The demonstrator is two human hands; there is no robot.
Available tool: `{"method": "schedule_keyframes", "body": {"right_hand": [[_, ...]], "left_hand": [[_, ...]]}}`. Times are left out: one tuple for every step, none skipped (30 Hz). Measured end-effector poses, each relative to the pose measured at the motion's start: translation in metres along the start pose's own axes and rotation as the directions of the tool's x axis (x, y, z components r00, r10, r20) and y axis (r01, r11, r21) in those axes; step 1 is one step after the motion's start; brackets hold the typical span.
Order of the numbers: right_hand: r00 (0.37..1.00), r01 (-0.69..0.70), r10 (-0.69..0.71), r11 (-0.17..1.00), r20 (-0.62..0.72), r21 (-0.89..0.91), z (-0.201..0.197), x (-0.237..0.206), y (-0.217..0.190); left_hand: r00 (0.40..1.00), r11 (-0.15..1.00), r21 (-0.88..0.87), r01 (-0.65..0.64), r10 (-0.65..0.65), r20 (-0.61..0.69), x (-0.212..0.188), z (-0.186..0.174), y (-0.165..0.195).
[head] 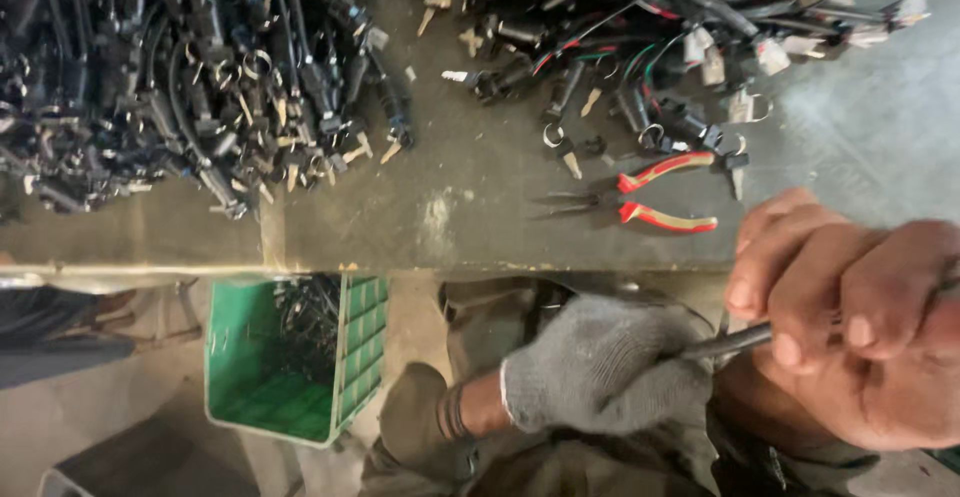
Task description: The person repeatedly picks up ignition switch assemblies from a pile on a metal table, uses pliers to remove the outer housing, and places the disassembled parts back on the table. The process is repeated for multiple units throughout the clip.
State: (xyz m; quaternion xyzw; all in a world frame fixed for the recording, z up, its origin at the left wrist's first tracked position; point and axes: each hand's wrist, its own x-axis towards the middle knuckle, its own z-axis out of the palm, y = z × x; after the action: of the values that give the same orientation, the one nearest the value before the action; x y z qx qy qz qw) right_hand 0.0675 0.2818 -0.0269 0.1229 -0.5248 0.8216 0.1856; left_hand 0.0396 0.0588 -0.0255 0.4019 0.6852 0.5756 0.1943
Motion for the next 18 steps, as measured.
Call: {"method": "schedule_keyframes", "body": {"right_hand": [[0.999, -0.007, 0.005, 0.999, -0.035, -0.042, -0.005, -0.007, 0.001], [0.997, -0.002, -0.004, 0.996, -0.075, -0.085, -0.008, -0.012, 0.003], [0.995, 0.003, -0.016, 0.991, -0.095, -0.132, -0.010, -0.012, 0.004], [0.990, 0.028, -0.055, 0.980, -0.130, -0.196, -0.010, -0.007, 0.005], [0.979, 0.061, -0.115, 0.952, -0.167, -0.299, -0.010, 0.002, 0.007], [0.965, 0.077, -0.170, 0.911, -0.199, -0.406, -0.009, 0.014, 0.009], [0.949, 0.082, -0.230, 0.839, -0.214, -0.537, -0.007, 0.027, 0.013], [0.931, 0.070, -0.302, 0.701, -0.207, -0.710, -0.007, 0.045, 0.020], [0.915, 0.040, -0.359, 0.534, -0.184, -0.844, -0.006, 0.060, 0.028], [0.914, 0.009, -0.388, 0.319, -0.122, -0.948, -0.002, 0.068, 0.037], [0.948, 0.037, -0.314, 0.239, -0.042, -0.970, 0.004, 0.067, 0.047], [0.975, 0.095, -0.217, 0.208, 0.049, -0.973, 0.010, 0.061, 0.058], [0.985, 0.167, -0.030, 0.377, 0.168, -0.911, 0.019, 0.044, 0.068], [0.930, -0.202, 0.301, 0.899, 0.212, -0.389, 0.028, 0.023, 0.079], [0.878, -0.390, 0.436, 0.891, 0.195, -0.233, 0.037, 0.000, 0.090], [0.811, -0.547, 0.550, 0.834, 0.200, -0.077, 0.039, -0.017, 0.100], [0.827, -0.509, 0.542, 0.835, 0.153, -0.208, 0.034, -0.030, 0.107], [0.839, -0.476, 0.533, 0.815, 0.106, -0.331, 0.030, -0.041, 0.111]], "left_hand": [[0.994, 0.989, 0.122, -0.081, 0.089, -0.062, 0.002, -0.004, -0.004], [0.976, 0.955, 0.249, -0.160, 0.191, -0.103, 0.003, -0.009, -0.008], [0.979, 0.965, 0.216, -0.149, 0.175, -0.104, 0.004, -0.014, -0.012], [0.982, 0.974, 0.179, -0.137, 0.157, -0.101, 0.002, -0.022, -0.016], [0.994, 0.998, 0.014, -0.061, 0.062, -0.086, 0.001, -0.026, -0.021], [0.997, 0.988, -0.150, 0.022, -0.033, -0.070, -0.001, -0.029, -0.025], [0.982, 0.892, -0.418, 0.172, -0.186, 0.007, -0.002, -0.031, -0.030], [0.945, 0.707, -0.636, 0.309, -0.303, 0.122, -0.004, -0.032, -0.035], [0.943, 0.606, -0.742, 0.286, -0.315, 0.106, -0.006, -0.032, -0.039], [0.939, 0.490, -0.834, 0.254, -0.333, 0.091, -0.009, -0.033, -0.042], [0.932, 0.363, -0.906, 0.216, -0.353, 0.081, -0.011, -0.034, -0.045], [0.941, 0.370, -0.914, 0.165, -0.337, 0.034, -0.012, -0.036, -0.047], [0.948, 0.376, -0.920, 0.110, -0.319, -0.017, -0.013, -0.038, -0.048], [0.947, 0.370, -0.928, 0.055, -0.312, -0.068, -0.013, -0.039, -0.049], [0.937, 0.670, -0.741, 0.039, -0.282, -0.205, -0.013, -0.039, -0.049], [0.929, 0.890, -0.456, 0.027, -0.191, -0.317, -0.011, -0.039, -0.049], [0.917, 0.993, -0.115, 0.034, -0.077, -0.392, -0.009, -0.037, -0.048], [0.879, 0.980, -0.193, 0.046, -0.131, -0.458, -0.007, -0.034, -0.047]]}}
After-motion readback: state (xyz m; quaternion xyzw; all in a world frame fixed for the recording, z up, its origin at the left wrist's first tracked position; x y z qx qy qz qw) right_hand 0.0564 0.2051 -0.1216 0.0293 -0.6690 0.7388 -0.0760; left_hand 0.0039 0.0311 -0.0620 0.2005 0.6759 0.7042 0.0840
